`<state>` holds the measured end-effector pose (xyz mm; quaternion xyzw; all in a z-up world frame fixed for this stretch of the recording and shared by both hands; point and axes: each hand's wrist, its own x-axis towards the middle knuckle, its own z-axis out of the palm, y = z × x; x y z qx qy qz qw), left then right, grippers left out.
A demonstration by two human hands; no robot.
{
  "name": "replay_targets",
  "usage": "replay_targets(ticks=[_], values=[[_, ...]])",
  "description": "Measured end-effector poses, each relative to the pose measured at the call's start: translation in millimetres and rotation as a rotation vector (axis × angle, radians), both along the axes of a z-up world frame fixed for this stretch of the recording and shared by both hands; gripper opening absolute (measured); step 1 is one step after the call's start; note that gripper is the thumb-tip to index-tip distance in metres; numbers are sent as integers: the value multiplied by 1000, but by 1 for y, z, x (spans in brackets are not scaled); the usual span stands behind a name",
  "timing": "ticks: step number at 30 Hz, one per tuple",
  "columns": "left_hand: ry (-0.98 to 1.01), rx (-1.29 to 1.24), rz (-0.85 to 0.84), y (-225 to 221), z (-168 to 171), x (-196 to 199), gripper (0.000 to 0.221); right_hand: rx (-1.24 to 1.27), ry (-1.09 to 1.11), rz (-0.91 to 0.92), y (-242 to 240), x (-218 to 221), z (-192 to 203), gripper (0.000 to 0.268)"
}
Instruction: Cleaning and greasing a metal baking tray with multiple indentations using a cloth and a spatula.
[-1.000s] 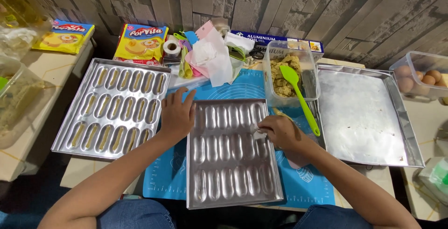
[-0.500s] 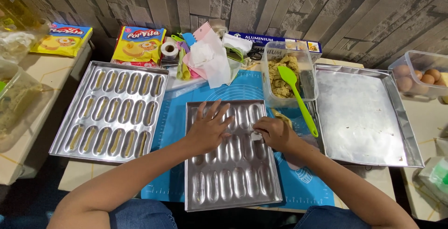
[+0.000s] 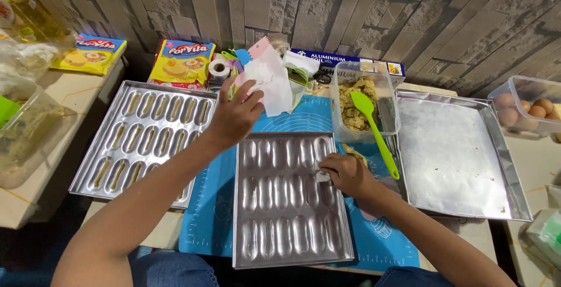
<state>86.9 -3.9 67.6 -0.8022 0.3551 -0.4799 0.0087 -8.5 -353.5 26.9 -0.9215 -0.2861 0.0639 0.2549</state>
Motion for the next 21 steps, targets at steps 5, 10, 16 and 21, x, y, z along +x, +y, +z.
replay_targets(ticks=[5, 10, 16, 21], values=[[164, 175, 58, -3, 11, 8, 20, 17, -24, -5, -2, -1, -6, 20], [238, 308, 200, -1, -17, 26, 28, 13, -52, 2, 4, -6, -3, 18], [675, -167, 90, 7, -14, 2, 26, -97, -132, -68, 0, -2, -29, 23], [1310, -342, -11, 10, -27, -30, 27, 4, -183, 1, 6, 21, -39, 10]])
